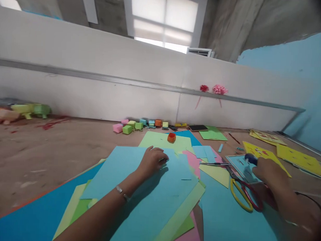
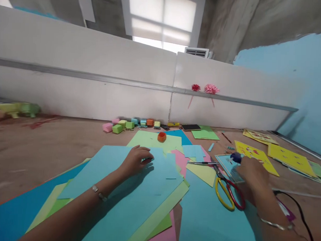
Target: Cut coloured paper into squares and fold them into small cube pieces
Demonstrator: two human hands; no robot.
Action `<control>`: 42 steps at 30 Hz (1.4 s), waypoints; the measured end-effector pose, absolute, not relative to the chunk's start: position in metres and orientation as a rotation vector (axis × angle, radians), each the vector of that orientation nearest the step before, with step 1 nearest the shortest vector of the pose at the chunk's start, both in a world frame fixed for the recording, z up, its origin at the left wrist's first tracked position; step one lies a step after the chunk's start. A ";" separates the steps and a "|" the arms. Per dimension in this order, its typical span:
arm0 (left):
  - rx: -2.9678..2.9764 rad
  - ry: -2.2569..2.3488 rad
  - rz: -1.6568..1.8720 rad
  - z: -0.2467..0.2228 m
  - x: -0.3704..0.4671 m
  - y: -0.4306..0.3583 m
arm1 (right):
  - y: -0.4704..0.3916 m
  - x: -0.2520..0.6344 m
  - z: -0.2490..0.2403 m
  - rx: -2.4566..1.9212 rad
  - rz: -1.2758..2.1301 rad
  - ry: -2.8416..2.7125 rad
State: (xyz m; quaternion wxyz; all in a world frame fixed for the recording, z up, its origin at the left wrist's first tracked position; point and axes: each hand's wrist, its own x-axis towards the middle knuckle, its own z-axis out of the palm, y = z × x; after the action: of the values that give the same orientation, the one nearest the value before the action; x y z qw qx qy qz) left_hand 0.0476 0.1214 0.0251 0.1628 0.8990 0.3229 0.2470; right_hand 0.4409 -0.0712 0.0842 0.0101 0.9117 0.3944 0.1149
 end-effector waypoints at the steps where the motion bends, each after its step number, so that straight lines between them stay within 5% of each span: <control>1: 2.528 0.941 0.732 0.024 0.048 0.123 | -0.071 0.433 0.091 2.830 0.401 1.285; 4: 2.419 1.004 0.803 0.022 0.048 0.125 | -0.066 0.390 0.100 2.885 0.424 1.774; 7: 2.344 1.032 0.833 0.021 0.047 0.125 | -0.057 0.329 0.090 2.912 -0.094 2.221; 12: 2.272 1.028 0.851 0.025 0.045 0.124 | -0.039 0.257 0.067 2.744 -0.362 2.541; 42: 2.051 0.924 0.872 0.030 0.043 0.123 | -0.021 0.238 0.057 2.586 -0.418 2.558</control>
State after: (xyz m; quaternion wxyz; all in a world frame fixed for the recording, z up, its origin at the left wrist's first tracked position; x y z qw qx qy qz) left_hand 0.0429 0.1229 0.0305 0.3567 0.7942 0.3579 0.3376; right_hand 0.2376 -0.0210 0.0565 -0.2568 0.6826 0.6752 -0.1103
